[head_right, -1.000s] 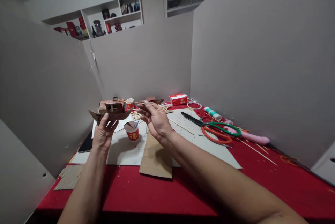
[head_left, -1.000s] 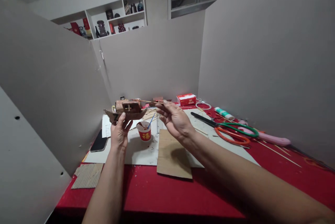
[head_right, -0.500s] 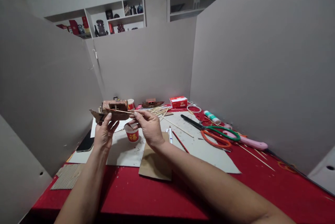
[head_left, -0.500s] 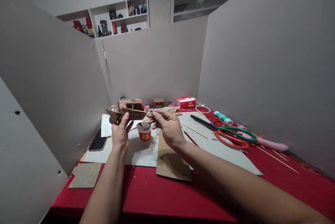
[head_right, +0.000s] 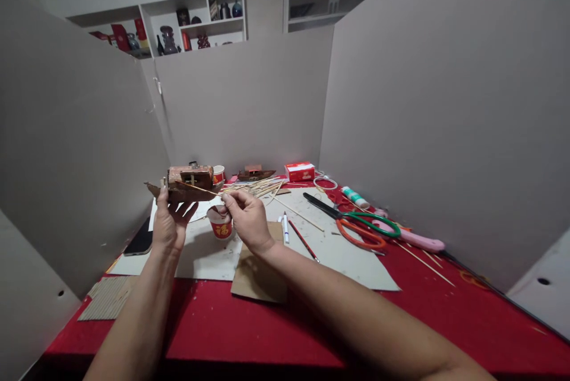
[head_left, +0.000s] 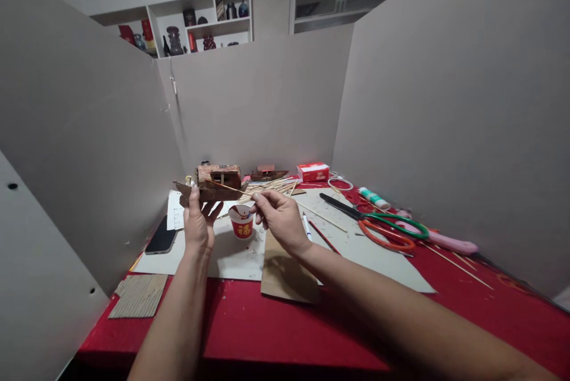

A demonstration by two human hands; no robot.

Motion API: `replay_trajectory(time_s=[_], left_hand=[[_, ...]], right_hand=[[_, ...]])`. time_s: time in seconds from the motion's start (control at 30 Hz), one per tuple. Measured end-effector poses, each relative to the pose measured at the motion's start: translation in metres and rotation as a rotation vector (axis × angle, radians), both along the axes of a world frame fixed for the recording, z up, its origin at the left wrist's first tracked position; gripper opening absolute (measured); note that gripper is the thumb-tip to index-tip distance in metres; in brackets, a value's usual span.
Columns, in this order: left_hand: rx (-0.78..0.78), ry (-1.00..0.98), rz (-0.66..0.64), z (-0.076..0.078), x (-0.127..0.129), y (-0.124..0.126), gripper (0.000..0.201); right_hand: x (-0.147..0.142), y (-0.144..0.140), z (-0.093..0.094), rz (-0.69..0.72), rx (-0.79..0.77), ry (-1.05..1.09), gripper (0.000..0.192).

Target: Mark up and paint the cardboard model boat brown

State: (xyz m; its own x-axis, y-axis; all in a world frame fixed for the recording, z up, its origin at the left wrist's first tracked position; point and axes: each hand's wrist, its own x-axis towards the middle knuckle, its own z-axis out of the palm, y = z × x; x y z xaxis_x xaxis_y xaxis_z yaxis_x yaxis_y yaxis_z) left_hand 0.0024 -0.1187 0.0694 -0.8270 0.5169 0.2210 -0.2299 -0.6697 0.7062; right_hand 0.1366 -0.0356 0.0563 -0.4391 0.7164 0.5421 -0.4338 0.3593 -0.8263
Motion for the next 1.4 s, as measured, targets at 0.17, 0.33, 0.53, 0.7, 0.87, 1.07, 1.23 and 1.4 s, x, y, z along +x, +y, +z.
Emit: replay_trajectory(time_s=[0.17,0.33,0.53,0.7,0.87,1.07,1.23,1.4], left_hand=[[-0.014,0.003,0.038,-0.002,-0.001,0.002,0.045],[-0.026,0.034,0.074,-0.005,0.001,0.004,0.047],[-0.026,0.038,0.100,-0.005,0.004,0.005,0.045],[-0.011,0.037,0.129,-0.006,0.001,0.006,0.043],[-0.007,0.016,0.145,-0.006,0.000,0.006,0.043],[-0.019,0.043,0.132,-0.005,0.004,0.007,0.044],[-0.014,0.050,0.133,-0.006,0.005,0.006,0.043],[-0.026,0.059,0.131,-0.007,0.005,0.006,0.041]], right_hand=[[-0.003,-0.004,-0.006,-0.028,0.119,-0.065,0.038],[-0.006,-0.009,-0.014,-0.004,0.228,-0.135,0.032],[-0.006,-0.009,-0.020,-0.069,0.428,-0.180,0.033],[-0.004,-0.016,-0.026,-0.070,0.496,-0.233,0.026],[-0.004,-0.017,-0.028,-0.097,0.530,-0.247,0.025],[-0.003,-0.017,-0.027,-0.102,0.544,-0.253,0.023],[-0.003,-0.019,-0.027,-0.125,0.564,-0.275,0.024],[-0.004,-0.018,-0.028,-0.144,0.580,-0.286,0.024]])
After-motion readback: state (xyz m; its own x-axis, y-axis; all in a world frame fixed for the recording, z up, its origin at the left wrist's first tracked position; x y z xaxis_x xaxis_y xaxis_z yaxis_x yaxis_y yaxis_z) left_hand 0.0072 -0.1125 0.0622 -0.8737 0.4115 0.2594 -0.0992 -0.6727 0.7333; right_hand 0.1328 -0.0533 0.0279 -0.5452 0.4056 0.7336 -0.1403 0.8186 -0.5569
